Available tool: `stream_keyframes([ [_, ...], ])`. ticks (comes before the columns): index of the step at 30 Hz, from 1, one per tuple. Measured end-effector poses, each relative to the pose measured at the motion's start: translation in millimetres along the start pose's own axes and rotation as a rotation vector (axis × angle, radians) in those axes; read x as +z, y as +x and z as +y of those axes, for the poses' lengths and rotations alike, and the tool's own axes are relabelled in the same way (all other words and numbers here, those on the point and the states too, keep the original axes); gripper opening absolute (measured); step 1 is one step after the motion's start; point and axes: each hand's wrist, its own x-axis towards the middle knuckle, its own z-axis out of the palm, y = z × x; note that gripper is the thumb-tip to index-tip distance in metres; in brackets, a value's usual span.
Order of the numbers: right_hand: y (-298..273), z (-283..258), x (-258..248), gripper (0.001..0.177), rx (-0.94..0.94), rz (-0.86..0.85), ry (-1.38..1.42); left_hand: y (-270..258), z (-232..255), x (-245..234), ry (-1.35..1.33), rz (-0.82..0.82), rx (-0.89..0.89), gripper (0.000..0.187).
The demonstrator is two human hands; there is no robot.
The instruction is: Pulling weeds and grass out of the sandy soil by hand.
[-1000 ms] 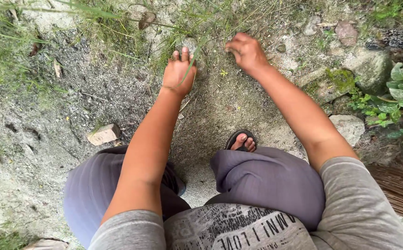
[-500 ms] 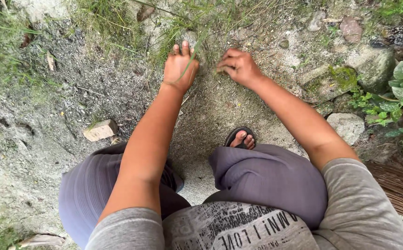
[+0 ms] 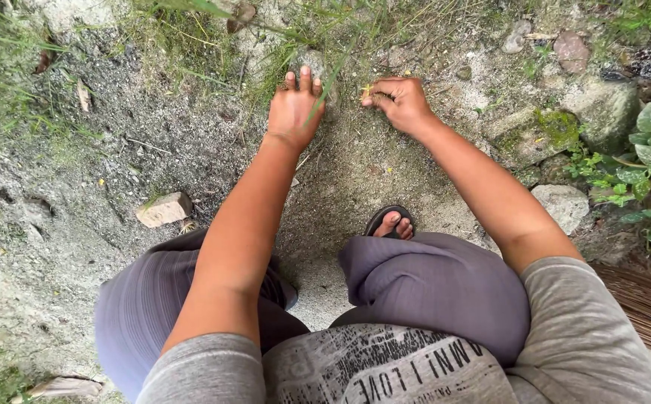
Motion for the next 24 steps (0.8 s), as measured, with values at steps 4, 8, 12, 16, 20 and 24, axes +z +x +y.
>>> stream_keyframes([
  [4, 5, 1, 1, 0.013, 0.121, -0.083, 0.092, 2, 0, 2, 0.026, -0.010, 0.015, 0.042],
  [8, 4, -21, -22, 0.011, -0.023, -0.072, -0.126, 5, 3, -4, -0.084, -0.016, -0.022, 0.041],
  [12, 4, -45, -53, 0.012, 0.347, 0.016, -0.193, 0, 4, -8, -0.010, -0.065, 0.000, 0.041],
  [16, 4, -44, -29, 0.010, -0.004, 0.071, -0.149, 1, 7, -19, -0.035, -0.056, 0.001, 0.041],
  [20, 14, -61, 12, 0.041, -0.320, 0.034, -0.298, 4, 7, -6, 0.040, -0.054, -0.008, 0.043],
  [24, 23, -14, 31, 0.022, -0.377, 0.102, -0.334, 2, 4, 3, -0.102, 0.021, -0.059, 0.036],
])
